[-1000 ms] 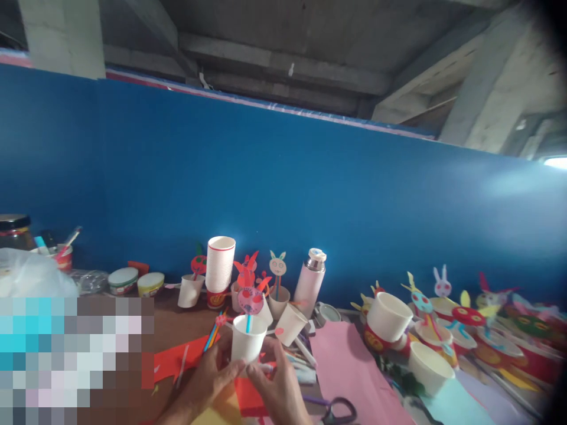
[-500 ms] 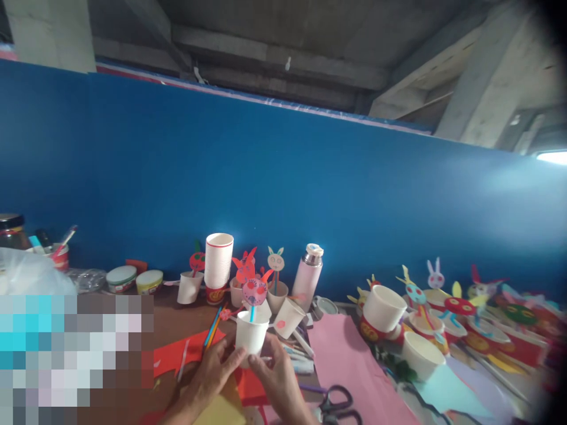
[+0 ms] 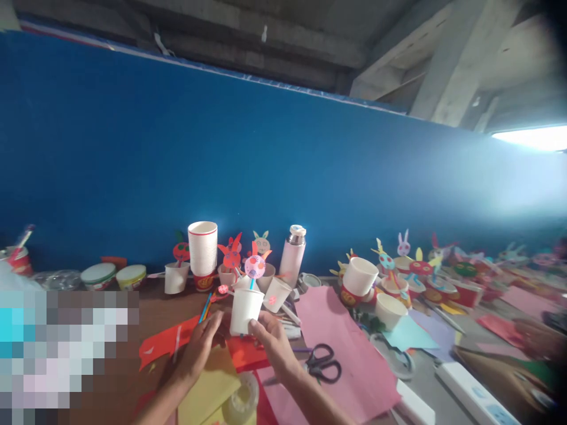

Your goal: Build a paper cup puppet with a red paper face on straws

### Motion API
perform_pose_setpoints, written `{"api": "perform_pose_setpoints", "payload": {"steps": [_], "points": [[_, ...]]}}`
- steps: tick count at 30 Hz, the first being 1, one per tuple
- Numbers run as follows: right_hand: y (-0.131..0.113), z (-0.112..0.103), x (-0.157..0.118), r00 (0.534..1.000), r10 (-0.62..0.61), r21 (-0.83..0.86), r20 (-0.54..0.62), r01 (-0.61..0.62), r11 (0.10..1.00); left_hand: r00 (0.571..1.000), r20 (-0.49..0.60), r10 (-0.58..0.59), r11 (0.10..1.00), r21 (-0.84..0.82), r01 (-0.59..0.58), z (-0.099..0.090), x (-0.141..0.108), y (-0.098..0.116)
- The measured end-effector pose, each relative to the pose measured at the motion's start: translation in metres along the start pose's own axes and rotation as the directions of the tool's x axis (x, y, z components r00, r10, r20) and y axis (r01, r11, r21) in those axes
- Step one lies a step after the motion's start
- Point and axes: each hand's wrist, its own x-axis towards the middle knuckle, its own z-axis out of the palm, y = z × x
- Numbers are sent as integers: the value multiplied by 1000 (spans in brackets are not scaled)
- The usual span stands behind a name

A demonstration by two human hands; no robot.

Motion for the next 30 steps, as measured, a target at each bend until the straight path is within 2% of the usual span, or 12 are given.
{"api": "perform_pose_setpoints", "payload": {"steps": [9,14,19,25,30], "points": [[-2,4,0,999,-29,21,25,28,999,1000,17,-10,1000,-14,10,5,-1,0],[11,2,3,991,-111,93,70,104,990,997,74,25,999,-31,-22,4,1,-3],[22,1,5,985,-159,92,68,153,984,995,93,40,999,-29,-37,3,4,-9],[19,2,3,978,-186,75,91,180,981,989,137,59,998,-34,-54,7,-2,0],[20,4,3,974,-208,25,87,207,978,996,73,44,999,-19,-43,6,-2,-3]]}}
